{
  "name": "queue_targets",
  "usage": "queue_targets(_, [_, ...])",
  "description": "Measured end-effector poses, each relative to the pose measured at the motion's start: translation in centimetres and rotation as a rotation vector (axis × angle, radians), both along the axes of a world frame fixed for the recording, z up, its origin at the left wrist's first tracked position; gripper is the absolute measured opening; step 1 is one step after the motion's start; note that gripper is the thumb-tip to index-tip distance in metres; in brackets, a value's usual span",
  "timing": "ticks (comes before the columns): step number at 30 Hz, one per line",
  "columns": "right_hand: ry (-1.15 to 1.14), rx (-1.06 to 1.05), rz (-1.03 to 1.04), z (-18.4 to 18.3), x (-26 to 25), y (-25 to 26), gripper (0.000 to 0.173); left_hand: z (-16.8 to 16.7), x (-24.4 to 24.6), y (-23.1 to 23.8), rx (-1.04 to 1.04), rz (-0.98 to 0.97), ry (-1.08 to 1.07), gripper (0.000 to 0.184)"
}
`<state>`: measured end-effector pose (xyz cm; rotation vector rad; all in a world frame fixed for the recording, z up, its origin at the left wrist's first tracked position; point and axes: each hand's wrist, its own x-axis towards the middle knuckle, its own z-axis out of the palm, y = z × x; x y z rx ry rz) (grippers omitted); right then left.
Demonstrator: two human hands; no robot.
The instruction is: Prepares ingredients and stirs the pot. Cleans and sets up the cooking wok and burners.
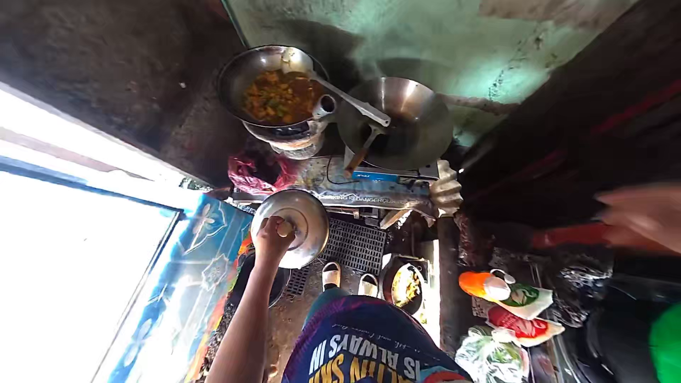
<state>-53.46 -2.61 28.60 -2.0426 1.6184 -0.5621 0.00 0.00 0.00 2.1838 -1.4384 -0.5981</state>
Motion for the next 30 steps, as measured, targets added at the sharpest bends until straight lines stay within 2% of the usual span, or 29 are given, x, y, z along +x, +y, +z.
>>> queue_targets(4, [0.033,0.058,0.012,-2.8,14.2,-11.6,0.042,0.9,1.3,0.7,-0.068,-0.011,0.029,0.045])
queue_targets(8, [0.170,0.076,0.009,-8.8,22.9,-21.8,0.061,2.5,2.8,1.8,-0.134,-0.004,0.021,0.044])
queue_targets(11, [0.182,0.253,-0.011,-12.2,27.1,-25.6,0.061,3.0,4.2,3.0,-0.197,0.034,0.032,0.042])
queue_targets(14, [0.155,0.364,0.063,-13.4,29.5,-26.4,0.045,2.6,5.6,3.9,-0.259,0.067,0.029,0.040])
queue_targets(16, [0.226,0.254,0.138,-12.1,30.0,-26.7,0.042,2.4,6.5,4.3,-0.271,0.080,0.026,0.040])
queue_targets(18, [0.331,0.125,0.224,-9.1,29.6,-27.0,0.040,2.2,7.4,4.5,-0.266,0.086,0.020,0.041])
queue_targets(21, [0.463,0.088,0.296,-3.2,29.2,-26.9,0.035,1.8,8.2,4.4,-0.284,0.084,0.018,0.041])
queue_targets(24, [0.499,0.030,0.277,0.3,29.6,-27.0,0.028,1.8,8.5,3.8,-0.300,0.081,0.017,0.041])
queue_targets(26, [0.492,0.005,0.217,0.1,30.8,-27.3,0.030,1.9,8.5,3.5,-0.319,0.076,0.010,0.040])
queue_targets(30, [0.510,0.012,0.136,-2.8,34.6,-26.6,0.034,2.4,8.3,2.9,-0.328,0.064,0.006,0.038])
